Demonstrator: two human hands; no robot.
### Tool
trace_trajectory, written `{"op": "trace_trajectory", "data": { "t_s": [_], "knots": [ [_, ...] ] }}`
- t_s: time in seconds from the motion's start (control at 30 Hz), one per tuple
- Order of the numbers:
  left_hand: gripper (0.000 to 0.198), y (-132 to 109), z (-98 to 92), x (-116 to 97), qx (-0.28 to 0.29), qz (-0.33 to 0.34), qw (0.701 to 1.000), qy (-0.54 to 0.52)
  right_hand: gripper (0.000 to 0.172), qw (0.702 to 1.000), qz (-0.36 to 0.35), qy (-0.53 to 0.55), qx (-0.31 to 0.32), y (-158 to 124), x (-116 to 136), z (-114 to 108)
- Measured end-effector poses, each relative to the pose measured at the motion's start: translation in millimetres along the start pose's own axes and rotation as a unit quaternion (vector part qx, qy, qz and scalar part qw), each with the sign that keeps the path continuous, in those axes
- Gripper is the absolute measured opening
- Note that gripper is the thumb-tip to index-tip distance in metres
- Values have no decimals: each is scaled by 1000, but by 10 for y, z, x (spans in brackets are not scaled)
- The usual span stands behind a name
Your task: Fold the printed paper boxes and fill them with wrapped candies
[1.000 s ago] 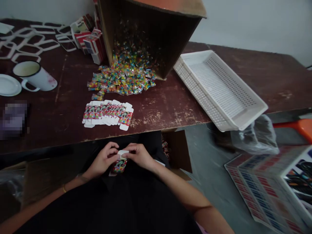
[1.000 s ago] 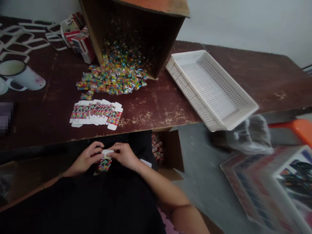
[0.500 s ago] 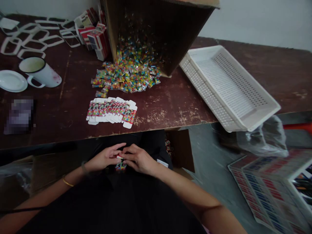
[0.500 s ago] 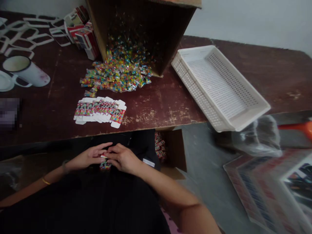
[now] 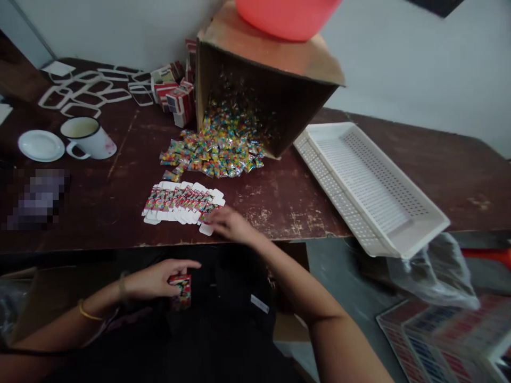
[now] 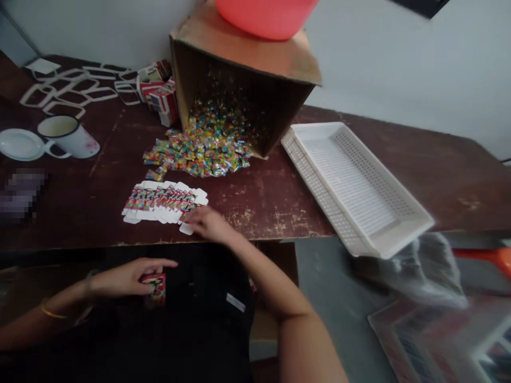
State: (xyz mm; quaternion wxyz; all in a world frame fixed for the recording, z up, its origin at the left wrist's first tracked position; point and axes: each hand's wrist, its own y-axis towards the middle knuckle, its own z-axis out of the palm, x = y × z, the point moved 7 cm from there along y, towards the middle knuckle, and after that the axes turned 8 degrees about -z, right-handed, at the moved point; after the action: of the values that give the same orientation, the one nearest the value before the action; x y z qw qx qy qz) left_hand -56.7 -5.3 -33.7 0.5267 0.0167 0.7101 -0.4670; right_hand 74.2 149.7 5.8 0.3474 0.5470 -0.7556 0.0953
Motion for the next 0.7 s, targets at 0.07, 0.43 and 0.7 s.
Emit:
{"op": "trace_trajectory", "data": {
  "t_s": [0.07, 0.43, 0.7],
  "knots": [
    [58, -52, -55, -18, 44, -6, 993, 114, 30, 974, 144, -148, -89, 119, -687, -488],
    [46, -118, -585, -137, -100, -2, 973, -209, 76, 969, 129, -186, -98, -792, -350, 46],
    [59, 507, -234, -404, -95, 50, 963, -246, 34, 925, 196, 175, -275, -735, 289, 58]
  ]
}}
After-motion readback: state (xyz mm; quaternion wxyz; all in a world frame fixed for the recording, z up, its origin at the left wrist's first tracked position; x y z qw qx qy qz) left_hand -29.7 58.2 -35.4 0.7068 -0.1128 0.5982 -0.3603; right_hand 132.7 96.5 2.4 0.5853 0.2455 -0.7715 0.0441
